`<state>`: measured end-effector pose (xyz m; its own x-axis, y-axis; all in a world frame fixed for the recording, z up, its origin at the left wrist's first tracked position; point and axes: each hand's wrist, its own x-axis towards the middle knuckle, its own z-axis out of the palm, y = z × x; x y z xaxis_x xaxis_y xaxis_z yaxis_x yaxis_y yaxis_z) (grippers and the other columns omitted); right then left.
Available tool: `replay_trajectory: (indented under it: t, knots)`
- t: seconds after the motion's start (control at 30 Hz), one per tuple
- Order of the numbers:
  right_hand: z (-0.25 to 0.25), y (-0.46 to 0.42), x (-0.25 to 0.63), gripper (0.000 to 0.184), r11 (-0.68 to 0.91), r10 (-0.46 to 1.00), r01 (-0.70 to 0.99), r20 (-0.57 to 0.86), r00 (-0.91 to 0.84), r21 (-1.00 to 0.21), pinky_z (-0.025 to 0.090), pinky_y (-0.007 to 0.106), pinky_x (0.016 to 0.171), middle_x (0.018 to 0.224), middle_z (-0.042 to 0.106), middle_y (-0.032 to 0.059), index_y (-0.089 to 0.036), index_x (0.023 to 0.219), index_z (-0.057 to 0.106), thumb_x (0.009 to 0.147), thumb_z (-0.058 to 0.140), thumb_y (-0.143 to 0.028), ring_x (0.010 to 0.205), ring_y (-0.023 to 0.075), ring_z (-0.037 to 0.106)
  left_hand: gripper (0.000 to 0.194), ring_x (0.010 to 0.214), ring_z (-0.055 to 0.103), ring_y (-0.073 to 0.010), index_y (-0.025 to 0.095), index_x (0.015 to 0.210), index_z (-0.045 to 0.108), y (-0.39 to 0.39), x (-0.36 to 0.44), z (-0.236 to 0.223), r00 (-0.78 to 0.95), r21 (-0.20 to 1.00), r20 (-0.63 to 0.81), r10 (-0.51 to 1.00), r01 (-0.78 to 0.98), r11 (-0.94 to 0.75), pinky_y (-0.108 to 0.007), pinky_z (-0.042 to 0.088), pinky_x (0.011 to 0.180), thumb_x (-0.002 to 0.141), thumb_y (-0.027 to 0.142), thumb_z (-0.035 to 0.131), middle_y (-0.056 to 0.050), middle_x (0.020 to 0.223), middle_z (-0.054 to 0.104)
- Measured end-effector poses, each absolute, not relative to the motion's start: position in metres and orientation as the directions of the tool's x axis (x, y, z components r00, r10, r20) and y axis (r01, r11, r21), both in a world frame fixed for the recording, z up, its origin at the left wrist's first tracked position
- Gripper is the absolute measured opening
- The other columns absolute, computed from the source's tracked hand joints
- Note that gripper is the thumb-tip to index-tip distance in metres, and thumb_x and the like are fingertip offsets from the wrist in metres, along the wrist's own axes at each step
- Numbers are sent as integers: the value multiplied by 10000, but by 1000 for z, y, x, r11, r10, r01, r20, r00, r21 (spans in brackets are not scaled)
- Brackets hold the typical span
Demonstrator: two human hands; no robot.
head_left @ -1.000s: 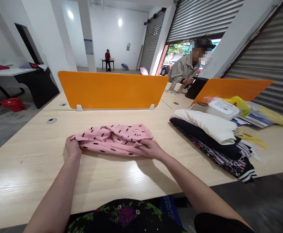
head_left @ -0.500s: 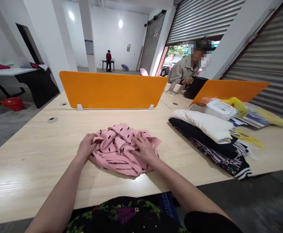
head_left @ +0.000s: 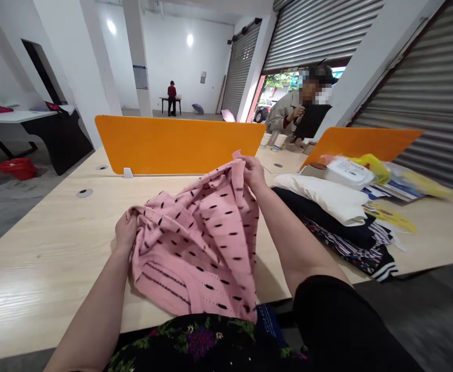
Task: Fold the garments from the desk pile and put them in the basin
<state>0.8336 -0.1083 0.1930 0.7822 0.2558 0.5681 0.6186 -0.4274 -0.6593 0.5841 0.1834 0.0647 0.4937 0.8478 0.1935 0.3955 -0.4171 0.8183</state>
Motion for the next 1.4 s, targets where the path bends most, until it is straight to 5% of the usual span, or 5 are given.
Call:
replay_trajectory:
  t: [0.37, 0.63, 0.9, 1.17, 1.4]
  knots:
    - [89, -110, 730, 480, -517, 771, 730, 128, 624, -447, 478, 443, 917, 1312, 569, 139, -215, 1231, 589, 806, 667, -422, 1199, 305, 519, 260, 926, 632, -264, 218, 928, 561, 182, 585, 58, 438, 713, 205, 875, 546, -441, -352, 464, 776, 818, 448, 513, -99, 979, 661]
    - [73, -127, 723, 290, -714, 674, 684, 120, 729, -151, 461, 338, 744, 1155, 627, 146, -174, 1041, 635, 878, 405, -103, 1011, 265, 592, 673, 977, 643, -357, 170, 1145, 483, 153, 583, 77, 666, 551, 18, 746, 616, -563, -406, 484, 738, 727, 689, 573, -194, 1106, 639]
    - [76, -108, 714, 263, -802, 450, 439, 73, 890, -406, 453, 338, 733, 963, 686, 154, -149, 1045, 628, 867, 434, -165, 886, 275, 643, 924, 1089, 620, -303, 244, 1501, 195, 91, 559, 43, 921, 584, 102, 376, 250, -772, -369, 501, 824, 721, 372, 673, -192, 1436, 429]
    - [64, -69, 664, 322, -118, 901, 118, -56, 431, -986, 536, 379, 797, 940, 706, 86, -179, 1095, 626, 906, 498, -407, 872, 214, 674, 588, 1218, 490, -337, 85, 1429, 375, 180, 587, 102, 783, 217, 452, 427, 368, -904, -463, 396, 1021, 849, 122, 466, -235, 1348, 501]
    - [82, -94, 740, 375, -615, 738, 742, 136, 661, -267, 363, 508, 1022, 1348, 537, 124, -223, 1235, 581, 956, 447, -434, 1273, 302, 441, 677, 1394, 317, -347, 149, 1472, 334, 103, 554, 88, 907, 137, 291, 306, 277, -951, -523, 325, 1108, 906, 495, 468, -177, 1521, 356]
